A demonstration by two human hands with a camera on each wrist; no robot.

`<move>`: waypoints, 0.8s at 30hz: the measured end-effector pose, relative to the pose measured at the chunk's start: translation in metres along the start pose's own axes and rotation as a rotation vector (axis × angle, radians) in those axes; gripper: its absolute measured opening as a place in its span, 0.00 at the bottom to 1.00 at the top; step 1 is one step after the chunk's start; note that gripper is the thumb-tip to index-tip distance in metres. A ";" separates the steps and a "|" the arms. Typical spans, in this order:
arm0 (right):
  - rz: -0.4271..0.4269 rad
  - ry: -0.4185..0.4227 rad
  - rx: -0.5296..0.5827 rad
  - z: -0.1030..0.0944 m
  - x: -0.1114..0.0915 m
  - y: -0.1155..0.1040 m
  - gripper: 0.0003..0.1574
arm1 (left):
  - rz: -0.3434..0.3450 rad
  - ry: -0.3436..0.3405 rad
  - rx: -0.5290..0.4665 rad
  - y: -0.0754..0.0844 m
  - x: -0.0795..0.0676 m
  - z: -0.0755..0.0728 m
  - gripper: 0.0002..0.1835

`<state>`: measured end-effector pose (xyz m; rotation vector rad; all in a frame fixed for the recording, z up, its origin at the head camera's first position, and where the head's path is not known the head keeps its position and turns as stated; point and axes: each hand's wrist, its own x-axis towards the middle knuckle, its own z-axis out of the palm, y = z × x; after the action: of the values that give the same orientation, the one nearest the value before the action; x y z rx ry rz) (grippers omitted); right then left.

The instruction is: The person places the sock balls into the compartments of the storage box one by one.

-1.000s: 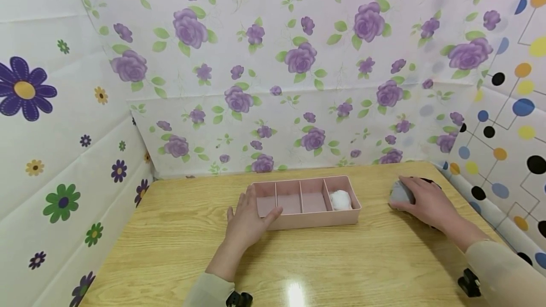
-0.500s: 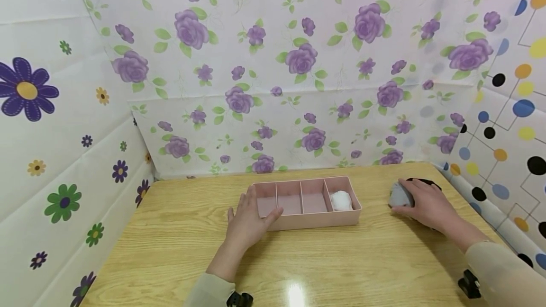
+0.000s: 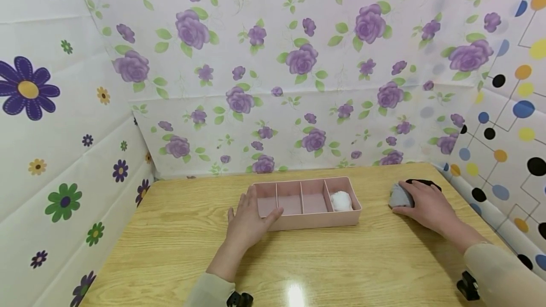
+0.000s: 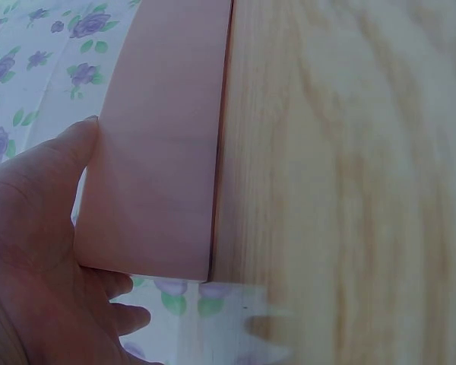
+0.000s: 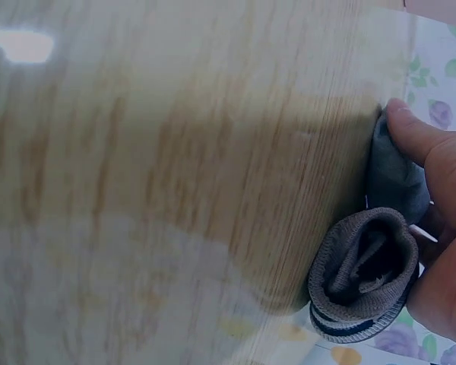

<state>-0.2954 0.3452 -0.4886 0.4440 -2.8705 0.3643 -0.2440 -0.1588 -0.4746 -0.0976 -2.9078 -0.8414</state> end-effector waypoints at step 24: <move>0.001 0.060 -0.010 0.003 0.001 -0.003 0.55 | 0.003 -0.001 -0.013 0.001 -0.001 -0.002 0.63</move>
<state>-0.2959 0.3412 -0.4903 0.4219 -2.8131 0.3566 -0.2423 -0.1591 -0.4722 -0.1034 -2.9025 -0.8599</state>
